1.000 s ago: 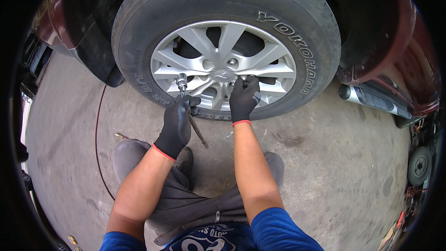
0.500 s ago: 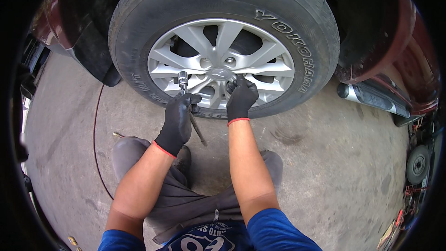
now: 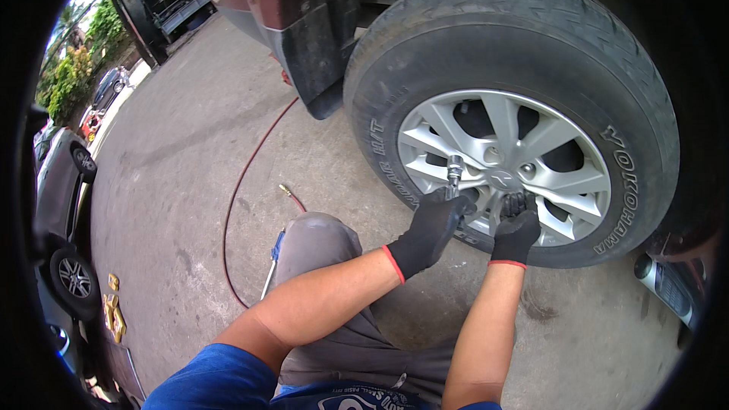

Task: The person kneels beside a raised vehicle and uses a torque wrench to tighten the lug nuts on a car wheel. They then switch to an impact wrench to further secure the nuts before finishing with the torque wrench again.

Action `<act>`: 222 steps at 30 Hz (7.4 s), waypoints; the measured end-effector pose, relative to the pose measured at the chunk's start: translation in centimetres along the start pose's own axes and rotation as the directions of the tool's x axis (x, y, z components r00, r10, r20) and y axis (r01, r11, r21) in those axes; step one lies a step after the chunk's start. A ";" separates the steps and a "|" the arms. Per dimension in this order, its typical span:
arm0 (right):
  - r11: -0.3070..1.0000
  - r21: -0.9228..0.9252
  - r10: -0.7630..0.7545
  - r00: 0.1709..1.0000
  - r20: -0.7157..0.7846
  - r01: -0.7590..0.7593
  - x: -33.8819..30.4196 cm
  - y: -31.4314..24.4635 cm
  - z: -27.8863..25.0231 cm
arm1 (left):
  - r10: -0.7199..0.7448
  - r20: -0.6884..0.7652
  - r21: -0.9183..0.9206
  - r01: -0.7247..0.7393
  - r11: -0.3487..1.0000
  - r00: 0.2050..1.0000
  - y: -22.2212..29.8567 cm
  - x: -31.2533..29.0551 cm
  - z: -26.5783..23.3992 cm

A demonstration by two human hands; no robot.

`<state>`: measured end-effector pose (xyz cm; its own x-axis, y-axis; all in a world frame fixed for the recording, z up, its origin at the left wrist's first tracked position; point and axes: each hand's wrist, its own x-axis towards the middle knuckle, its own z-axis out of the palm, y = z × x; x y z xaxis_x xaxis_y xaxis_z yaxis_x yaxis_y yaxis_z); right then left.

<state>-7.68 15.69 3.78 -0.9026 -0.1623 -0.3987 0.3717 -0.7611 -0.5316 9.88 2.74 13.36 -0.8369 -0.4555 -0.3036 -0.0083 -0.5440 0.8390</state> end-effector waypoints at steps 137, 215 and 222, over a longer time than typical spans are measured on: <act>0.986 -0.096 0.130 0.989 -0.071 -0.137 8.4 -3.2 -1.8 | 0.143 -0.109 0.140 -0.127 0.982 0.984 0.3 -1.9 0.7; 0.187 -0.823 -0.295 0.829 0.474 0.537 4.6 -2.4 -2.2 | 0.031 -0.033 0.198 -0.024 0.980 0.999 -0.9 -1.6 2.7; 0.911 -0.402 -0.110 0.994 -0.013 0.096 0.1 -1.0 3.2 | 0.013 0.012 0.126 -0.015 0.992 1.000 -0.5 -1.6 2.4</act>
<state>-8.85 14.44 6.68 -0.9351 -0.0689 -0.3477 0.3394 -0.4565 -0.8224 9.94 5.44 14.52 -0.8432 -0.4544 -0.2872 -0.0651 -0.4439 0.8937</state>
